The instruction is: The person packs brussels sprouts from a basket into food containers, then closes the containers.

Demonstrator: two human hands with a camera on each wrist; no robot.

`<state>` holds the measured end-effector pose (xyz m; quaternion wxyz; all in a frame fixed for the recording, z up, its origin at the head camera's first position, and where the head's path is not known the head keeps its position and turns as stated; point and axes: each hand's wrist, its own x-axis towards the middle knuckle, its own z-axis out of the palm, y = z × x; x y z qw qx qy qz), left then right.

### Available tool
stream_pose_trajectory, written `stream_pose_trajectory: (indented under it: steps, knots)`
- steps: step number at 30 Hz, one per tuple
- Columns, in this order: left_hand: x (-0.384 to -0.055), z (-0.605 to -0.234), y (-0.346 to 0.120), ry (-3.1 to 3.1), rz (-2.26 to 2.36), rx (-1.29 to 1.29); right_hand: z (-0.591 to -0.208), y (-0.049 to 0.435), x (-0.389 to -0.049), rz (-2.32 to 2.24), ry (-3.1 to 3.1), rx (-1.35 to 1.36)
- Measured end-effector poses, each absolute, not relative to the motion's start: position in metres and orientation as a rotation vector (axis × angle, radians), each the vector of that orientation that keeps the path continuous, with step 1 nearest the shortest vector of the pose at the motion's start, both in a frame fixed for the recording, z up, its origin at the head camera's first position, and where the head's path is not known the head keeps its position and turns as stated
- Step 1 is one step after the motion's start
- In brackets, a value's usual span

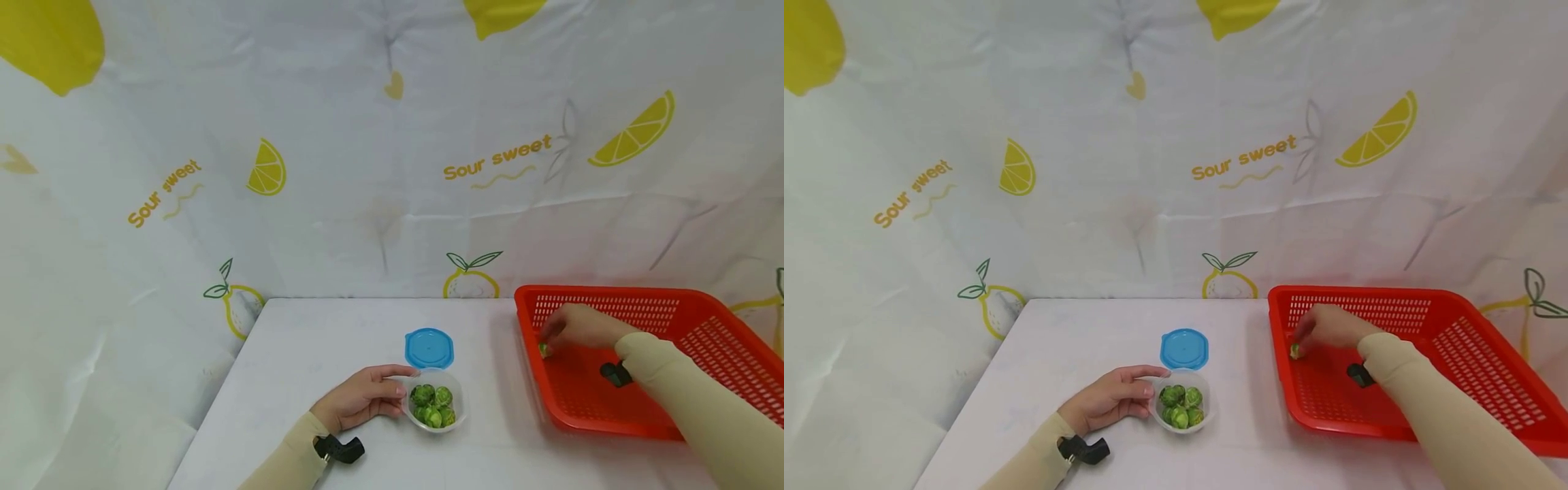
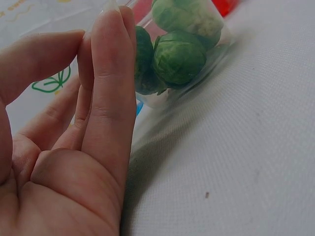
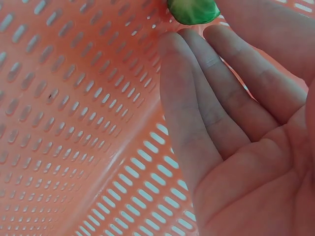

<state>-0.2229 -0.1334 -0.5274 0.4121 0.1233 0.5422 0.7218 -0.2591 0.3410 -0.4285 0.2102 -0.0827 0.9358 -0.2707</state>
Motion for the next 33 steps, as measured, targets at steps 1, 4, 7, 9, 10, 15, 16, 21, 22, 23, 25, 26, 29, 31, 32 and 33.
stream_pose_trajectory:
  steps: [1, 4, 7, 9, 10, 15, 16, 21, 22, 23, 25, 26, 29, 31, 32, 33]
  knots:
    - [-0.2226, -0.5270, -0.1334, 1.367, 1.816, 0.310, -0.4287, 0.3406, -0.2590, -0.753, 2.602, -0.231]
    - [-0.2219, -0.5264, -0.1332, 1.371, 1.816, 0.308, -0.4292, 0.3396, -0.2590, -0.748, 2.608, -0.245]
    - [-0.2215, -0.5256, -0.1329, 1.374, 1.814, 0.308, -0.4289, 0.3383, -0.2592, -0.743, 2.610, -0.267]
    - [-0.2215, -0.5252, -0.1327, 1.372, 1.814, 0.309, -0.4287, 0.3373, -0.2596, -0.735, 2.612, -0.279]
    - [-0.2217, -0.5251, -0.1326, 1.374, 1.813, 0.310, -0.4283, 0.3367, -0.2597, -0.730, 2.614, -0.285]
    - [-0.2216, -0.5241, -0.1327, 1.380, 1.806, 0.313, -0.4293, 0.3350, -0.2601, -0.723, 2.615, -0.288]
    - [-0.2215, -0.5240, -0.1327, 1.380, 1.805, 0.316, -0.4297, 0.3349, -0.2601, -0.726, 2.613, -0.286]
    - [-0.2216, -0.5245, -0.1325, 1.378, 1.807, 0.321, -0.4318, 0.3348, -0.2596, -0.746, 2.602, -0.297]
    - [-0.2215, -0.5246, -0.1324, 1.379, 1.807, 0.322, -0.4317, 0.3345, -0.2592, -0.750, 2.600, -0.292]
    - [-0.2214, -0.5245, -0.1324, 1.380, 1.808, 0.321, -0.4319, 0.3345, -0.2592, -0.751, 2.600, -0.293]
    - [-0.2212, -0.5245, -0.1324, 1.383, 1.807, 0.322, -0.4320, 0.3347, -0.2592, -0.751, 2.599, -0.299]
    - [-0.2210, -0.5245, -0.1324, 1.385, 1.807, 0.323, -0.4319, 0.3346, -0.2592, -0.750, 2.601, -0.297]
    - [-0.2209, -0.5246, -0.1324, 1.385, 1.808, 0.322, -0.4316, 0.3355, -0.2591, -0.741, 2.607, -0.311]
    - [-0.2212, -0.5249, -0.1325, 1.384, 1.809, 0.324, -0.4310, 0.3372, -0.2587, -0.723, 2.619, -0.325]
    - [-0.2212, -0.5251, -0.1325, 1.384, 1.809, 0.325, -0.4305, 0.3381, -0.2582, -0.715, 2.623, -0.321]
    - [-0.2214, -0.5252, -0.1326, 1.383, 1.809, 0.328, -0.4295, 0.3392, -0.2575, -0.709, 2.629, -0.315]
